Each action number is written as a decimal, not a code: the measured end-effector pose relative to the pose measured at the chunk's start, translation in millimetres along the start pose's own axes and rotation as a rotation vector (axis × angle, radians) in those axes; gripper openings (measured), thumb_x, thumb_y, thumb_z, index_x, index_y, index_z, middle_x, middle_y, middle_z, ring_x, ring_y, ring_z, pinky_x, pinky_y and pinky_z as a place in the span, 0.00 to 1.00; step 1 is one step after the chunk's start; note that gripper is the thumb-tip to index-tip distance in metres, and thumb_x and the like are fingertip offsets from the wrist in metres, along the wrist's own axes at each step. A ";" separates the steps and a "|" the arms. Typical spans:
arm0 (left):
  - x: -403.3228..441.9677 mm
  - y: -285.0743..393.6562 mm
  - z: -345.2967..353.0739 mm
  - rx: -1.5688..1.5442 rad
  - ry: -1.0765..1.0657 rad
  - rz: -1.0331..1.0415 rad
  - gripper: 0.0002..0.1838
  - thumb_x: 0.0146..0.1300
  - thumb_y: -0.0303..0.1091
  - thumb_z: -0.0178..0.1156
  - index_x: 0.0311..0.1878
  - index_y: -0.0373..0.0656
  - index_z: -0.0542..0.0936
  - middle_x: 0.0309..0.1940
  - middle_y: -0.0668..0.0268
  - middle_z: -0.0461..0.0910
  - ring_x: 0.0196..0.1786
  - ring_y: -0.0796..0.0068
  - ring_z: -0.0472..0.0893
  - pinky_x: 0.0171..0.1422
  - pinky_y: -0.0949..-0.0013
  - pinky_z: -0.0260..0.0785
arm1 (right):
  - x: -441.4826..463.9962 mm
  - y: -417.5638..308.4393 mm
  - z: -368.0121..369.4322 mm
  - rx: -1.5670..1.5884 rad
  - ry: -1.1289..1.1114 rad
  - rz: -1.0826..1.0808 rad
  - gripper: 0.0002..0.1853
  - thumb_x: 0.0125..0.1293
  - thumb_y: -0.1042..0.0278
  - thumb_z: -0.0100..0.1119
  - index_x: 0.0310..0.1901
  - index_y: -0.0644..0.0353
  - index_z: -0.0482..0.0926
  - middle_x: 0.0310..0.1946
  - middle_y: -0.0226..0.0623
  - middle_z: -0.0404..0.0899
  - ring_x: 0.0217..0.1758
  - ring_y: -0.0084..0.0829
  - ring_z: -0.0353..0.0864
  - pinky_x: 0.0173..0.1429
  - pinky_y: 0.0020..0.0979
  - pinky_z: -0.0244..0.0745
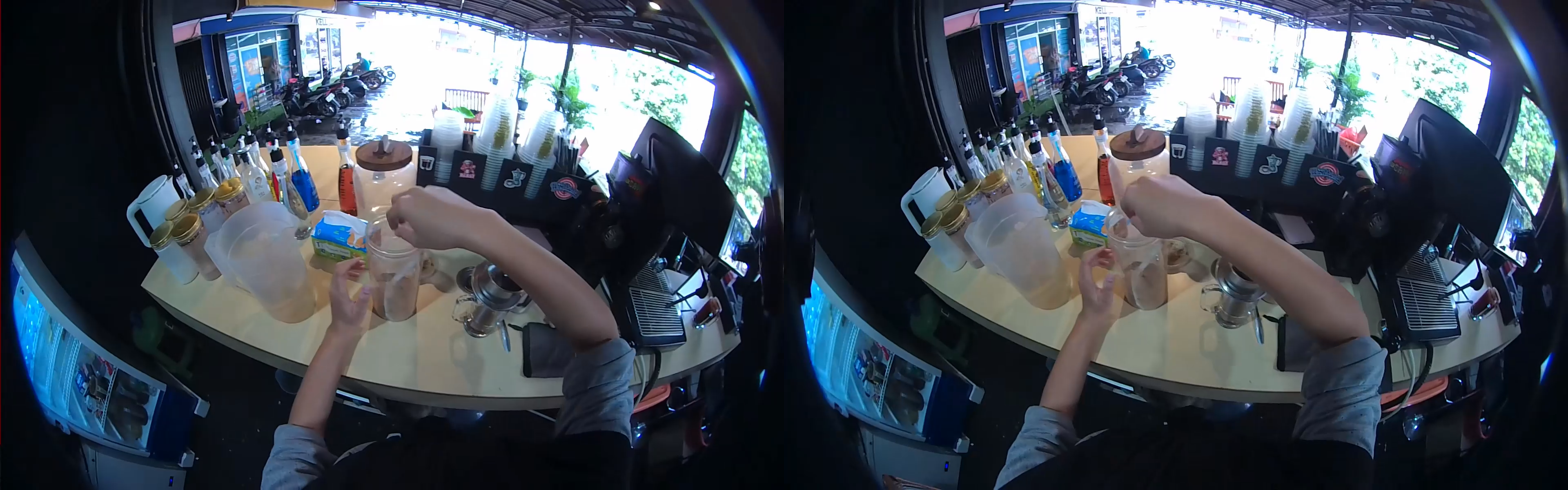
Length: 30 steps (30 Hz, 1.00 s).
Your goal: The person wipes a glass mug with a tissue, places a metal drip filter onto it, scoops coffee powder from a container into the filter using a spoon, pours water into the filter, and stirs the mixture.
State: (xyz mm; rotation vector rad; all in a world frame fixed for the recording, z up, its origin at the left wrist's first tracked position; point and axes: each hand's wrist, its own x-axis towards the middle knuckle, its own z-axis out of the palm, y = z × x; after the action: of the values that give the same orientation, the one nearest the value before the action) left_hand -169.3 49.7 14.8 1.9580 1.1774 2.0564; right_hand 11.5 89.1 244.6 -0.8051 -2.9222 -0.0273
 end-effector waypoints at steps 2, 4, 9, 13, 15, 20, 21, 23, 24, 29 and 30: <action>-1.2 -1.2 -2.9 -0.004 0.054 0.043 0.24 0.60 0.43 0.60 0.53 0.37 0.72 0.44 0.56 0.76 0.44 0.64 0.76 0.49 0.64 0.68 | -25.9 2.1 -7.6 0.039 0.152 -0.040 0.09 0.58 0.71 0.55 0.38 0.63 0.82 0.41 0.43 0.79 0.43 0.41 0.81 0.47 0.37 0.75; 2.7 7.8 -2.5 0.114 0.208 0.161 0.18 0.56 0.36 0.63 0.47 0.38 0.74 0.41 0.57 0.76 0.41 0.64 0.77 0.46 0.65 0.69 | -55.8 9.8 -16.0 0.072 0.312 -0.065 0.09 0.59 0.72 0.56 0.39 0.64 0.81 0.42 0.43 0.78 0.44 0.42 0.80 0.48 0.37 0.75; 16.7 77.2 42.6 0.119 0.022 0.427 0.16 0.54 0.36 0.64 0.42 0.38 0.76 0.38 0.58 0.75 0.41 0.63 0.76 0.46 0.66 0.69 | -134.1 42.5 -7.3 0.287 0.642 0.150 0.08 0.58 0.73 0.59 0.39 0.63 0.79 0.35 0.40 0.74 0.37 0.41 0.79 0.42 0.36 0.73; 23.5 106.3 99.6 -0.047 -0.154 0.366 0.24 0.50 0.38 0.68 0.50 0.39 0.75 0.45 0.57 0.75 0.47 0.62 0.76 0.51 0.64 0.69 | -195.7 88.0 43.0 0.404 0.758 0.351 0.10 0.59 0.74 0.60 0.43 0.65 0.78 0.34 0.35 0.75 0.33 0.25 0.73 0.39 0.28 0.71; 31.4 115.9 120.3 -0.210 -0.209 0.053 0.40 0.40 0.41 0.75 0.59 0.40 0.70 0.49 0.58 0.77 0.54 0.61 0.75 0.59 0.61 0.67 | -224.8 109.2 82.4 0.398 0.760 0.474 0.09 0.58 0.75 0.60 0.41 0.67 0.77 0.33 0.41 0.77 0.37 0.35 0.79 0.43 0.31 0.74; 29.5 91.1 145.5 -0.299 -0.475 -0.091 0.49 0.35 0.45 0.79 0.63 0.39 0.68 0.55 0.57 0.76 0.60 0.63 0.75 0.67 0.60 0.63 | -267.7 118.9 150.4 0.448 0.655 0.690 0.11 0.62 0.68 0.60 0.40 0.68 0.76 0.33 0.43 0.79 0.37 0.33 0.80 0.42 0.31 0.73; 31.1 95.6 144.5 -0.257 -0.512 -0.129 0.47 0.34 0.44 0.79 0.61 0.39 0.70 0.53 0.57 0.78 0.57 0.64 0.77 0.65 0.61 0.65 | -270.9 119.9 155.0 0.462 0.650 0.724 0.12 0.63 0.66 0.59 0.40 0.69 0.76 0.33 0.44 0.80 0.37 0.33 0.80 0.41 0.31 0.73; 31.0 97.1 149.9 -0.230 -0.477 -0.085 0.41 0.34 0.42 0.79 0.56 0.37 0.75 0.46 0.59 0.82 0.49 0.68 0.82 0.59 0.65 0.71 | -272.8 118.5 164.2 0.530 0.704 0.777 0.13 0.64 0.64 0.59 0.40 0.68 0.76 0.33 0.44 0.80 0.37 0.33 0.80 0.41 0.31 0.73; 30.9 99.7 150.8 -0.234 -0.476 -0.079 0.41 0.34 0.42 0.79 0.56 0.37 0.75 0.46 0.59 0.82 0.49 0.68 0.82 0.59 0.65 0.71 | -270.6 117.7 167.7 0.608 0.745 0.819 0.13 0.65 0.63 0.58 0.40 0.67 0.76 0.33 0.43 0.80 0.37 0.33 0.80 0.41 0.31 0.73; 23.2 102.2 147.6 -0.251 -0.514 -0.158 0.42 0.34 0.42 0.79 0.55 0.35 0.74 0.47 0.58 0.81 0.50 0.68 0.81 0.60 0.65 0.70 | -266.2 133.3 198.1 0.816 0.701 0.705 0.10 0.68 0.66 0.55 0.37 0.65 0.74 0.30 0.35 0.78 0.35 0.23 0.77 0.41 0.29 0.72; 23.2 101.7 147.4 -0.261 -0.519 -0.171 0.42 0.34 0.42 0.79 0.56 0.34 0.74 0.47 0.58 0.80 0.51 0.68 0.80 0.60 0.65 0.70 | -264.1 131.8 197.6 0.964 0.739 0.691 0.09 0.69 0.67 0.54 0.36 0.64 0.73 0.29 0.31 0.76 0.34 0.21 0.74 0.41 0.27 0.71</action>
State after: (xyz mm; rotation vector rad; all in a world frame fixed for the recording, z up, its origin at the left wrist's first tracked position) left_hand 0.6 59.6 75.1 2.0008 0.8747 1.4080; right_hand 284.2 76.9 17.4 -1.1691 -1.5489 0.8444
